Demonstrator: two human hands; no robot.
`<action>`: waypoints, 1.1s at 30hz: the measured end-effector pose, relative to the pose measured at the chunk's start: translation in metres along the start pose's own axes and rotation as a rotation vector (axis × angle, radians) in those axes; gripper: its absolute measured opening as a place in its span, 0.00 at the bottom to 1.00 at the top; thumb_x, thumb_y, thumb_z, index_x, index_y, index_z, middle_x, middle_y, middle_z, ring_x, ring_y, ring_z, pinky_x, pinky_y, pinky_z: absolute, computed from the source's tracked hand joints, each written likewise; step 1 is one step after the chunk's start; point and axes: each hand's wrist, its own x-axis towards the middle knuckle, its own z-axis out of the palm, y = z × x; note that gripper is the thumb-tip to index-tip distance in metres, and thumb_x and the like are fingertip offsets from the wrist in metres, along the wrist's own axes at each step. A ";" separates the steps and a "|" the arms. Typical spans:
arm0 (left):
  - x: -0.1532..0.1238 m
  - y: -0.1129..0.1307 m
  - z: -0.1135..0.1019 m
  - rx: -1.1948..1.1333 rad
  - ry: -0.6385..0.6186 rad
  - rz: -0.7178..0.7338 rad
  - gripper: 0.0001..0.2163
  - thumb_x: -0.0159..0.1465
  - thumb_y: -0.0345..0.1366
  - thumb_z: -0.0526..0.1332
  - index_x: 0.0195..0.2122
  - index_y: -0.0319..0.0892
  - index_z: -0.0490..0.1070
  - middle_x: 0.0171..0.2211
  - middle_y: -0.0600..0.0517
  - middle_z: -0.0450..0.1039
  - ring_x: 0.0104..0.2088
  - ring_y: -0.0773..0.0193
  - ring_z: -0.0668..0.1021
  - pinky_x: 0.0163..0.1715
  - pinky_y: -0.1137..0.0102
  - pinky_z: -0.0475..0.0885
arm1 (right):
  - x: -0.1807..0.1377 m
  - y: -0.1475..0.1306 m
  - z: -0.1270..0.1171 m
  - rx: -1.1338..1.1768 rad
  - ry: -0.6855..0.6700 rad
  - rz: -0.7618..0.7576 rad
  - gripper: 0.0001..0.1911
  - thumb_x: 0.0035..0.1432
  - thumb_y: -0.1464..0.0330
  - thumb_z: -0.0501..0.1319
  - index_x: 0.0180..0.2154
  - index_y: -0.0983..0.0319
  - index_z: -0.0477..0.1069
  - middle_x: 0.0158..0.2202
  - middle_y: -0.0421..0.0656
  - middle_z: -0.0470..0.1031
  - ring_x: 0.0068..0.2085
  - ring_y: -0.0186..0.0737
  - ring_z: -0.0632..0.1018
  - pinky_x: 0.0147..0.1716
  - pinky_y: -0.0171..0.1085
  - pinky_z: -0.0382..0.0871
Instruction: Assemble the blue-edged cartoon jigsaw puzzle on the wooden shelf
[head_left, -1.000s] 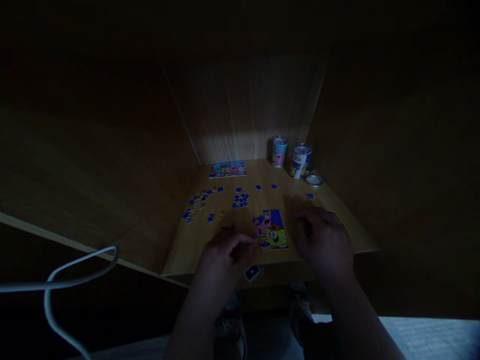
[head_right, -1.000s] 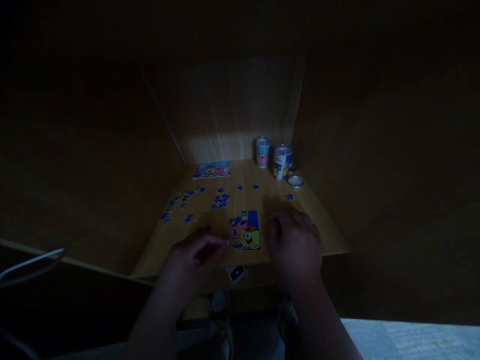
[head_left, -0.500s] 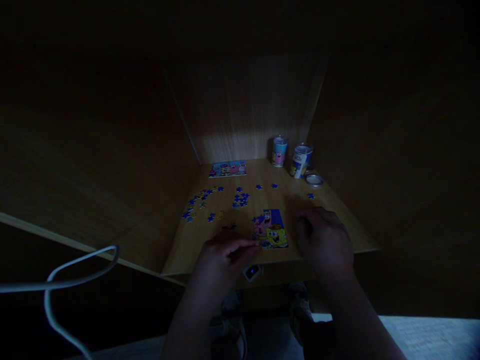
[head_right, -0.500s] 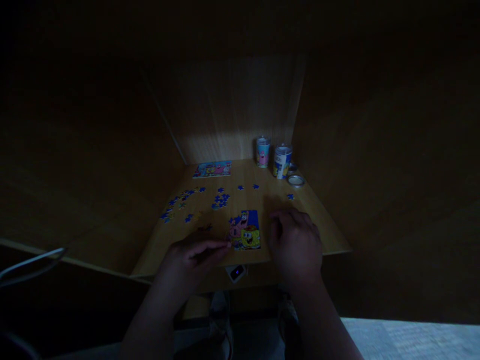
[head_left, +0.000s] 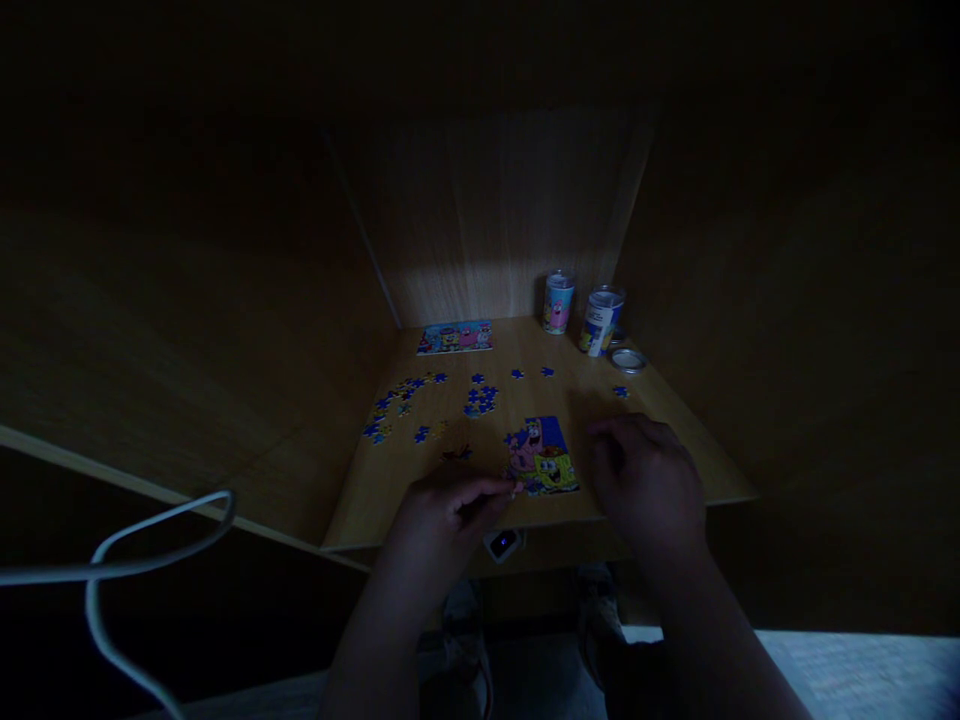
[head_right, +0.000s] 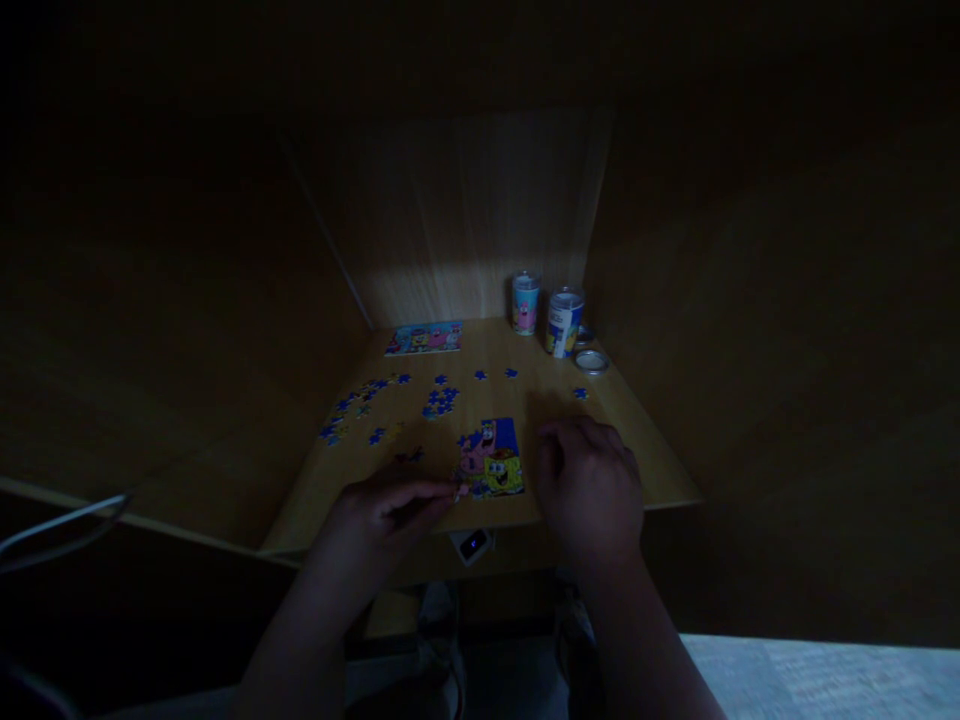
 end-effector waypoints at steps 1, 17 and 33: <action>0.000 -0.001 0.001 -0.001 0.001 0.004 0.07 0.70 0.32 0.71 0.42 0.53 0.88 0.40 0.54 0.89 0.41 0.60 0.89 0.43 0.64 0.84 | 0.000 0.000 0.000 0.003 0.000 0.003 0.12 0.70 0.68 0.59 0.43 0.58 0.82 0.45 0.49 0.85 0.48 0.53 0.81 0.49 0.48 0.71; 0.004 0.007 0.008 -0.008 0.031 0.057 0.09 0.73 0.31 0.67 0.48 0.51 0.86 0.43 0.52 0.88 0.43 0.58 0.87 0.45 0.61 0.82 | 0.000 0.002 0.001 0.013 -0.016 -0.004 0.11 0.69 0.68 0.59 0.43 0.58 0.82 0.44 0.48 0.85 0.47 0.53 0.81 0.49 0.48 0.72; 0.005 0.011 0.019 0.154 0.057 0.029 0.09 0.70 0.27 0.69 0.43 0.51 0.84 0.42 0.54 0.88 0.43 0.54 0.87 0.52 0.53 0.79 | 0.000 0.002 0.002 0.001 -0.012 0.008 0.10 0.69 0.69 0.60 0.44 0.59 0.82 0.45 0.48 0.85 0.48 0.53 0.81 0.51 0.49 0.72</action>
